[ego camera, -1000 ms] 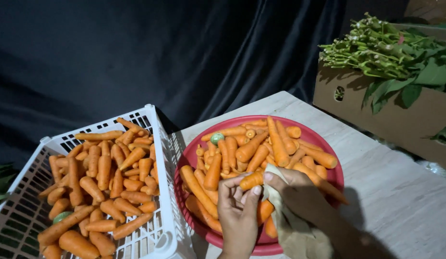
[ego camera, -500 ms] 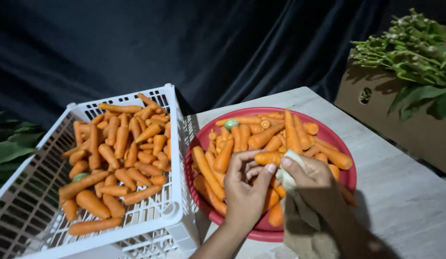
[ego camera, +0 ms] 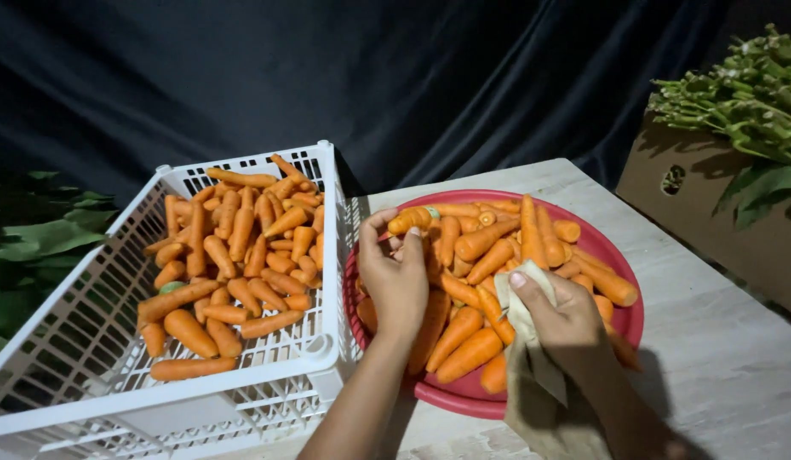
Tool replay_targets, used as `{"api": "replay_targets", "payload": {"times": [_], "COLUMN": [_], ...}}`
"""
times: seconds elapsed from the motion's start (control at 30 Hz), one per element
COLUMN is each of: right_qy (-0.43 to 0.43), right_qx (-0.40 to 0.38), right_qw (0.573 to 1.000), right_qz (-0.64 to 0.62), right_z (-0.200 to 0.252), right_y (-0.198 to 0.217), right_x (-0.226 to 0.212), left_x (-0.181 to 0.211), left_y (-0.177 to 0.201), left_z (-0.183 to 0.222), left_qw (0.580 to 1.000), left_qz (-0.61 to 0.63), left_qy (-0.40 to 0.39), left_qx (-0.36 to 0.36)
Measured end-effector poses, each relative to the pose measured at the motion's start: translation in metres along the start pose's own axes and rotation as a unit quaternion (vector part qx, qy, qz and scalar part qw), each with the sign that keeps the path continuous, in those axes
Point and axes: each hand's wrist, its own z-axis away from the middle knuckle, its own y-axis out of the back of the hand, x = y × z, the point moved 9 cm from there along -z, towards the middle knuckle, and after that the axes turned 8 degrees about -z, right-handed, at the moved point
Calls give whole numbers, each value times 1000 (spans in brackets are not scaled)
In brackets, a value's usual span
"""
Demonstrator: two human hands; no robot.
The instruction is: The person is cleaning individual carrots by wiping them with a cloth and then transferring them from a bowl to a storage crate.
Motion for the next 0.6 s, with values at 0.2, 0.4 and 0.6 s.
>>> {"api": "replay_targets", "payload": {"times": [0.2,0.4,0.6], "right_qy": [2,-8,-15], "right_qx": [12,-2,-9], "right_qw": [1000,1000,1000], "right_qz": [-1,-10,4], "right_z": [-6,-4,3], "right_y": [5,2,-6], "right_x": [29,29,12], "left_x": [-29,-63,-108], "left_y": [-9,-34,-38], "left_z": [-21,-58,-77], "left_qw": [986,963,925], "left_qz": [-160,-271,-368], "left_qy": [-3,7,95], "left_qx": [49,8,-23]}}
